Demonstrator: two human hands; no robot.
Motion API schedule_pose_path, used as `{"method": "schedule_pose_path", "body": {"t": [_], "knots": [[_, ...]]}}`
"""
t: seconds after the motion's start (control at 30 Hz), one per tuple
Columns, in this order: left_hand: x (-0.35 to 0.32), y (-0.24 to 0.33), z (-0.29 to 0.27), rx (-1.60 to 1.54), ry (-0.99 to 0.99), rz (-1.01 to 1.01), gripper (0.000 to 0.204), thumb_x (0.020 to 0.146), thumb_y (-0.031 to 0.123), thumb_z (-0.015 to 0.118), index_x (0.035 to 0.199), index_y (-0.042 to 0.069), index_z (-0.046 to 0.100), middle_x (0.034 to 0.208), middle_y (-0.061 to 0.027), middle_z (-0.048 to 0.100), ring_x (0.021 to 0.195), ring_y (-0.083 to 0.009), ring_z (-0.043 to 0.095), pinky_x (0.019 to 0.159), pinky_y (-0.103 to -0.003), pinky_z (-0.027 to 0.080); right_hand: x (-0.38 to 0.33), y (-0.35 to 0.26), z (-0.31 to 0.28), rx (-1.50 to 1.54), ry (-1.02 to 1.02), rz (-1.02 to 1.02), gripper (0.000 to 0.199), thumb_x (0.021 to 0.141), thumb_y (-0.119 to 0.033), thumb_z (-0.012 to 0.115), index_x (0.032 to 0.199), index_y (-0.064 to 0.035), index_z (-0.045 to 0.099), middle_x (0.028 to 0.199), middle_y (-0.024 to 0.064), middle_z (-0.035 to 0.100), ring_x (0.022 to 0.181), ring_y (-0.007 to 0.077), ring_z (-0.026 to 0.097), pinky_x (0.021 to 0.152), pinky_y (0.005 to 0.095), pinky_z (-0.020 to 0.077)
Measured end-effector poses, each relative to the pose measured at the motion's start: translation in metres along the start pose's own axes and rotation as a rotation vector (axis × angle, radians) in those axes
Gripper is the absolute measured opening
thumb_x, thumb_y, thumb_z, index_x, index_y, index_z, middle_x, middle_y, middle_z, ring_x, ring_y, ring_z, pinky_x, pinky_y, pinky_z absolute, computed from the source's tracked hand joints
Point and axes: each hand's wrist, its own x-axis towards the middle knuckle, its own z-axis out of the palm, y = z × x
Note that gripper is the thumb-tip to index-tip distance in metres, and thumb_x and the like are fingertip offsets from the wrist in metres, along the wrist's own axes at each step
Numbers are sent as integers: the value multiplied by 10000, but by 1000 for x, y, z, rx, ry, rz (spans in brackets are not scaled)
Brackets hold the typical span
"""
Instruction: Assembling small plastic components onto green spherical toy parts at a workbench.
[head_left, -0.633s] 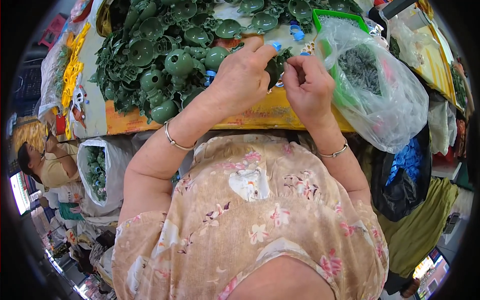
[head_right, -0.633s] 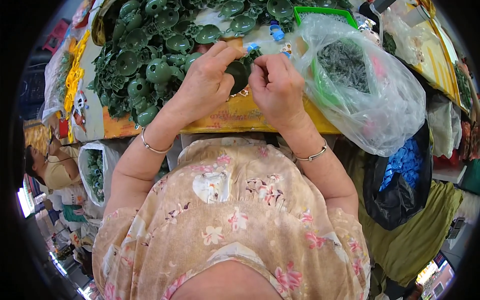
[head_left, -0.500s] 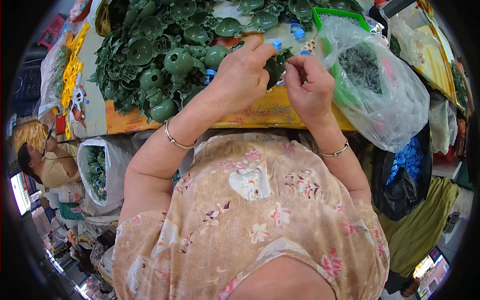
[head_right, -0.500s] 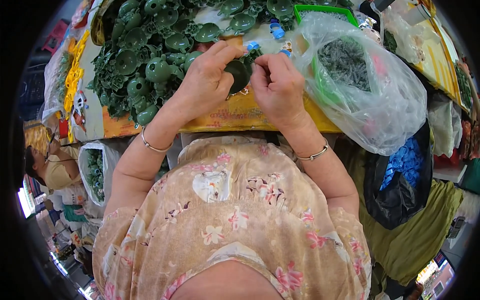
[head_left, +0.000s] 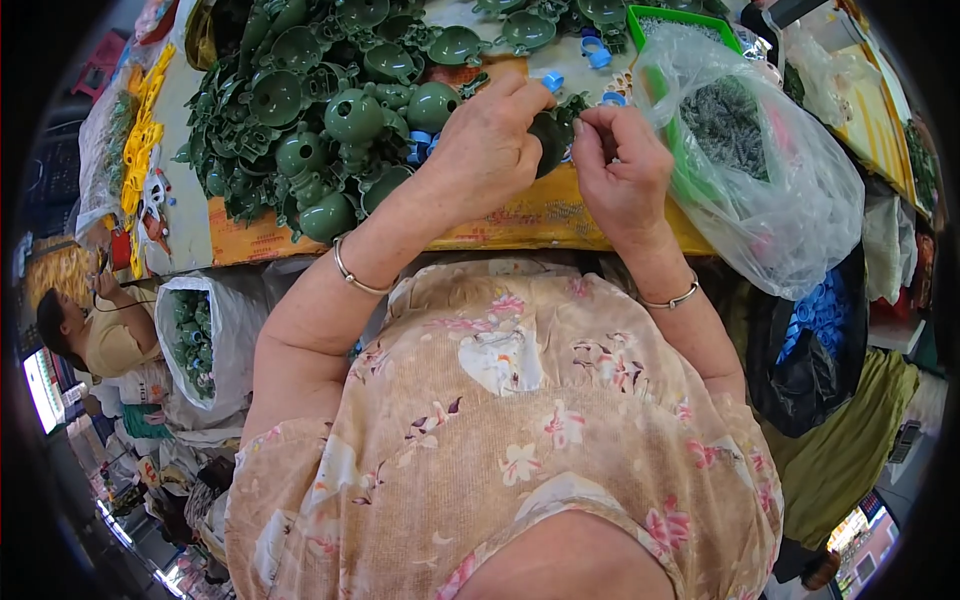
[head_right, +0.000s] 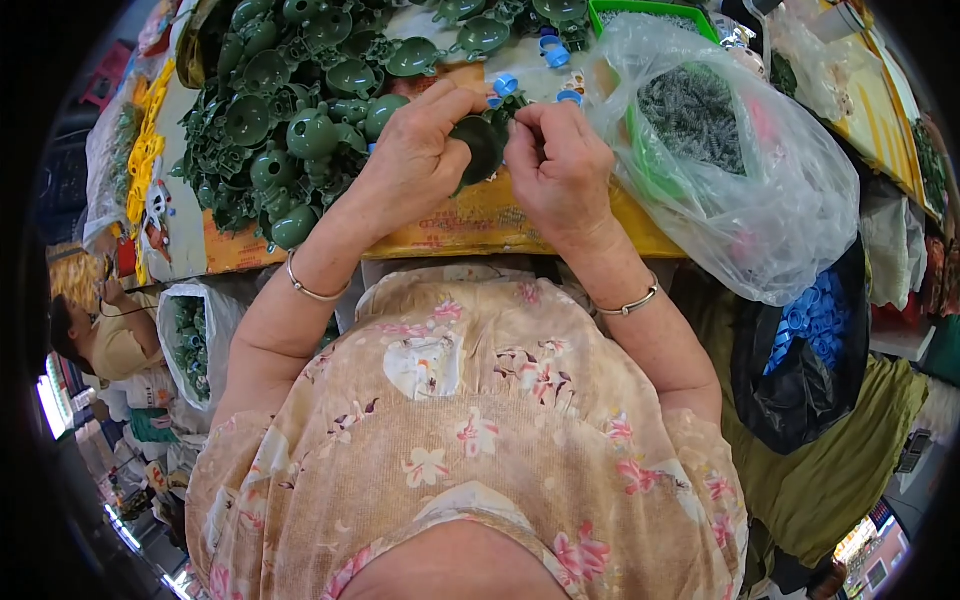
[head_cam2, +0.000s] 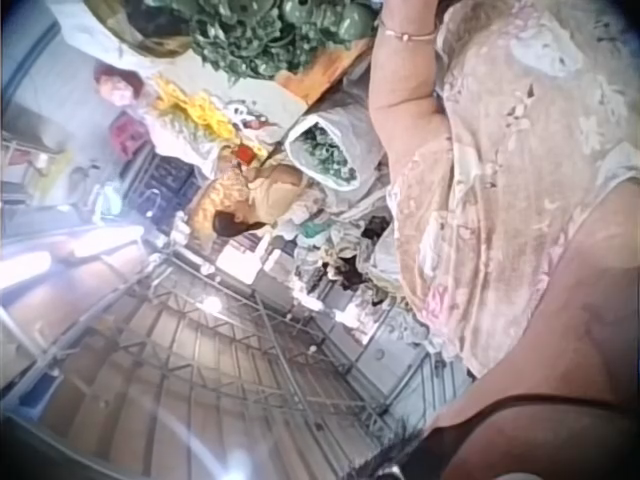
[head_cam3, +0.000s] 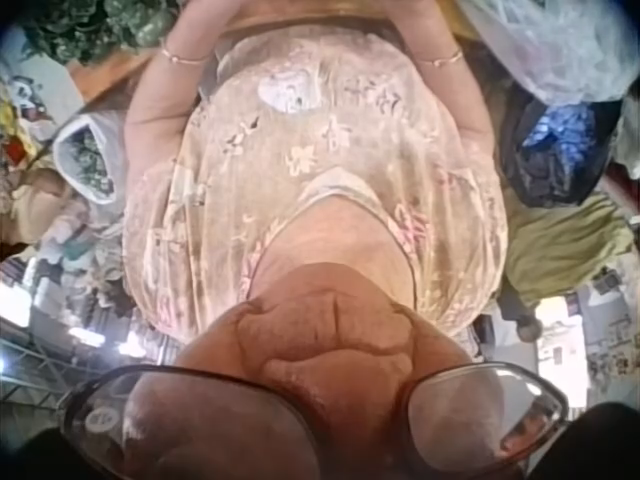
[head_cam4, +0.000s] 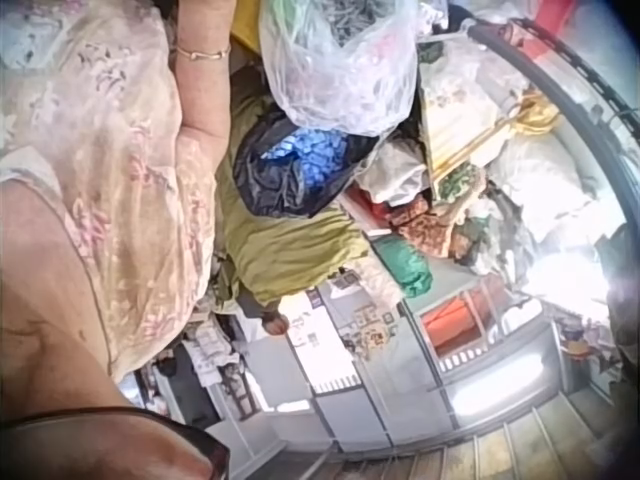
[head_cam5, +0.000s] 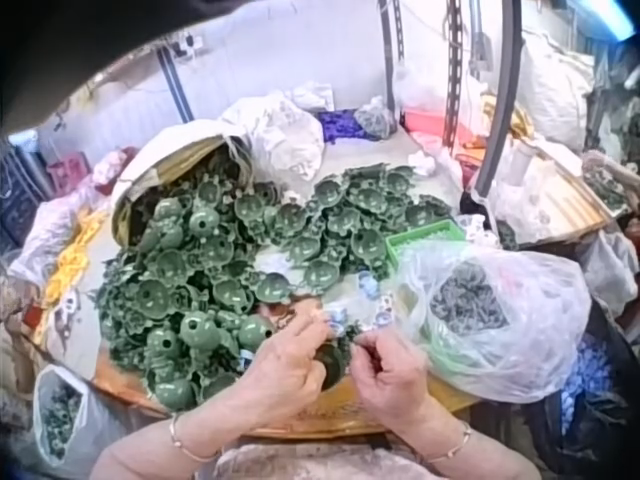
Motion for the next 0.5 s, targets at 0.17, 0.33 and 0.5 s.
{"method": "schedule_pose_path", "body": {"t": [0.17,0.33,0.5], "knots": [[-2,4,2,9,-11,0,264,741,-20,518,997,-12,580,977,-200,558,940,-404,561,797,-474,473,-3,0,4,-42,38,-2,97,795,29,668,848,-27,609,748,110,579,574,242,568,521,332,460],[-5,2,4,18,27,36,338,719,-54,472,1039,-34,578,890,-182,538,819,-361,555,737,-376,463,-5,10,5,-21,-41,-43,140,811,32,666,931,-19,614,767,109,608,611,214,597,552,309,478],[-7,-5,1,-27,59,11,312,719,-44,479,1012,-34,587,842,-173,536,786,-358,551,717,-373,462,-6,5,-1,503,-96,392,93,846,18,664,932,-1,631,762,60,614,679,108,583,610,260,474]]}}
